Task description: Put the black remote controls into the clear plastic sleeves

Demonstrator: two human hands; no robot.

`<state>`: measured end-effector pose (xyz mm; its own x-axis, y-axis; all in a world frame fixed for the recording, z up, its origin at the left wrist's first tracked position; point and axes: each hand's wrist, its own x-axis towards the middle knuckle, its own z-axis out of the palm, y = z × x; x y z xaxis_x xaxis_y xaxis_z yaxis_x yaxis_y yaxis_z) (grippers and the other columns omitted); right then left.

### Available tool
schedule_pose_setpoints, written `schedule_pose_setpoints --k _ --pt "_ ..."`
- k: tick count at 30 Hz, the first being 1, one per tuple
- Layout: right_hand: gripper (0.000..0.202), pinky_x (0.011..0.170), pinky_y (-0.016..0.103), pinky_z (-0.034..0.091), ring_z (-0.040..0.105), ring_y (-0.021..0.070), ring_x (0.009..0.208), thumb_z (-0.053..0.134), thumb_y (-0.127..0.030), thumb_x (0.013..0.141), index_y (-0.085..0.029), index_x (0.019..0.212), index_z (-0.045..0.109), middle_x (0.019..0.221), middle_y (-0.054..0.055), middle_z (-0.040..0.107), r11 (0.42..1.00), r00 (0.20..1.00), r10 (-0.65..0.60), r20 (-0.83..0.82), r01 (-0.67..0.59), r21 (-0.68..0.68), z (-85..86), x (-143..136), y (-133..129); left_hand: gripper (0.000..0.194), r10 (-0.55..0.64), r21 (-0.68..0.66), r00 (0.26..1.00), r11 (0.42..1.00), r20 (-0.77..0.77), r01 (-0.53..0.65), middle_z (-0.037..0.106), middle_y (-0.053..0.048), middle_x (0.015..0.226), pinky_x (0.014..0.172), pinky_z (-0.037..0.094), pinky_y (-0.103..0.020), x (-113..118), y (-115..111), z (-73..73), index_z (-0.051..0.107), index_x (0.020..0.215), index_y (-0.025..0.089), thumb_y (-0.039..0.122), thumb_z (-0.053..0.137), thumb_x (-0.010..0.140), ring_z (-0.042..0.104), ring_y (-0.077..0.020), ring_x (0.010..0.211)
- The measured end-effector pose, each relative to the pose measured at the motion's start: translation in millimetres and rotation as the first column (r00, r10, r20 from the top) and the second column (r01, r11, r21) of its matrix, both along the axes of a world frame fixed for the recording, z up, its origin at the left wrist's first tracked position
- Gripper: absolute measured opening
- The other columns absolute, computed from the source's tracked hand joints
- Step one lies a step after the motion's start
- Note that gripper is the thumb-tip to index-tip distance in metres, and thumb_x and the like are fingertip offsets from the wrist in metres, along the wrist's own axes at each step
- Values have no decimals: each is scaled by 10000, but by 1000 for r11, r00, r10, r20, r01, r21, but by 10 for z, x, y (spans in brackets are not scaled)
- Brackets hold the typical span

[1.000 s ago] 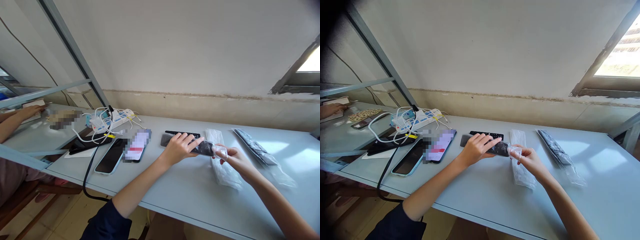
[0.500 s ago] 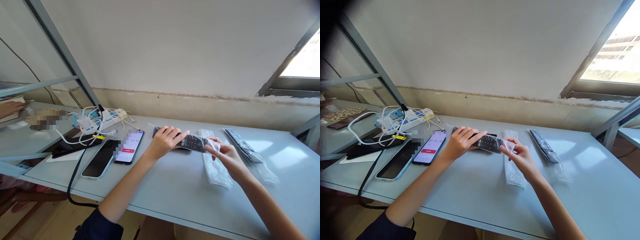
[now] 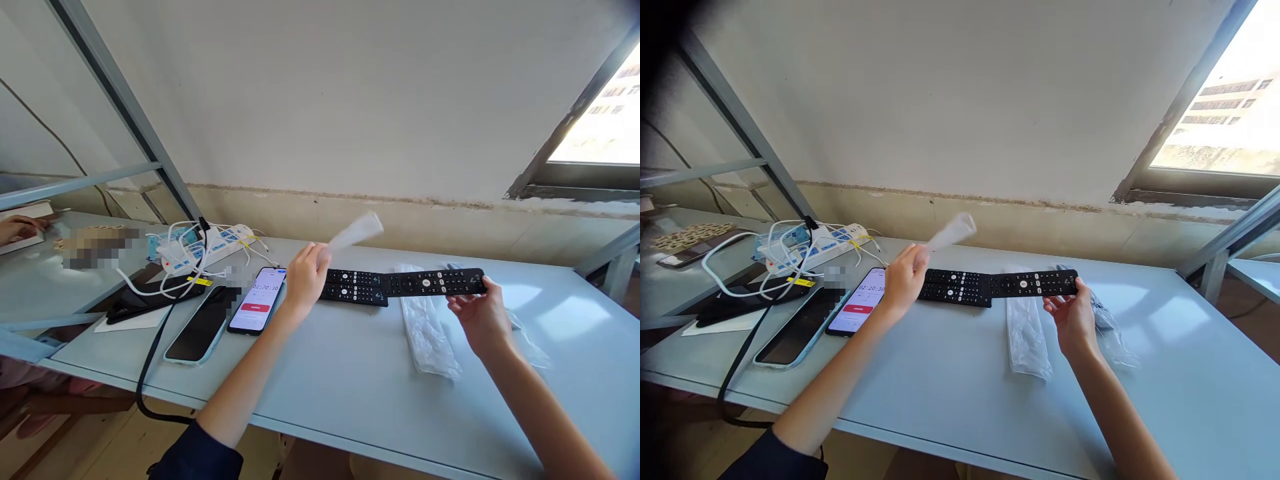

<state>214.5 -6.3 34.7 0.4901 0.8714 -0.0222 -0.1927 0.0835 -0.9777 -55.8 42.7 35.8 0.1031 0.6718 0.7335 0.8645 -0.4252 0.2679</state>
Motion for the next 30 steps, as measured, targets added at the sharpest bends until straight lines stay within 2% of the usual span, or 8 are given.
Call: schedule_pose_setpoints --k 2,5,9,12,16,19,24,30 --pt "252 392 256 400 491 121 437 537 -498 677 -270 777 496 586 -45 532 998 999 46 -19 -46 -35 1 -55 -8 346 38 -66 998 997 58 -35 629 -28 791 612 416 -248 -2 -10 17 619 900 188 289 293 957 602 -165 732" --pt "293 389 261 412 535 131 445 521 -463 722 -261 932 550 649 -27 590 968 975 222 -24 -224 -115 -9 -203 -51 296 48 -107 996 993 72 -40 624 -29 797 622 424 -254 18 -42 39 615 871 191 283 339 924 605 -177 767" --pt "336 497 276 491 669 188 651 558 -446 745 -236 1005 585 848 36 681 857 871 486 -75 -492 -154 -77 -377 -127 232 39 -124 997 992 66 -30 624 -25 812 632 435 -252 49 -69 57 606 871 201 276 387 887 604 -178 796" --pt "343 598 278 522 685 202 771 631 -453 710 -244 982 625 928 44 694 787 808 585 -77 -587 -190 -96 -434 -178 218 42 -126 995 992 86 -31 627 -26 820 630 440 -255 44 -65 66 600 872 206 273 393 879 603 -180 799" --pt "411 635 264 523 673 179 792 700 -480 659 -247 997 675 986 50 676 747 764 642 67 -603 -281 -50 -447 -222 226 36 -131 994 991 103 -23 634 -33 846 642 448 -262 17 -54 80 598 879 204 277 385 879 601 -183 816" --pt "448 595 265 522 666 172 742 735 -488 604 -225 965 698 886 39 653 752 747 642 171 -572 -327 -31 -453 -223 231 39 -143 994 989 107 -23 634 -37 857 653 453 -267 7 -55 92 599 882 199 281 383 878 600 -185 829" --pt "461 555 283 531 649 166 705 751 -477 562 -208 933 691 844 39 660 772 747 619 242 -520 -366 -57 -457 -199 204 41 -158 992 987 117 -23 636 -38 863 656 459 -270 23 -70 100 601 869 196 280 415 860 606 -189 841" --pt "545 626 310 535 628 127 627 763 -411 574 -211 1065 636 887 40 672 723 680 676 284 -538 -433 -132 -391 -189 173 40 -210 996 977 82 -23 636 -42 897 680 471 -278 87 -101 94 600 888 193 273 455 839 612 -200 883"
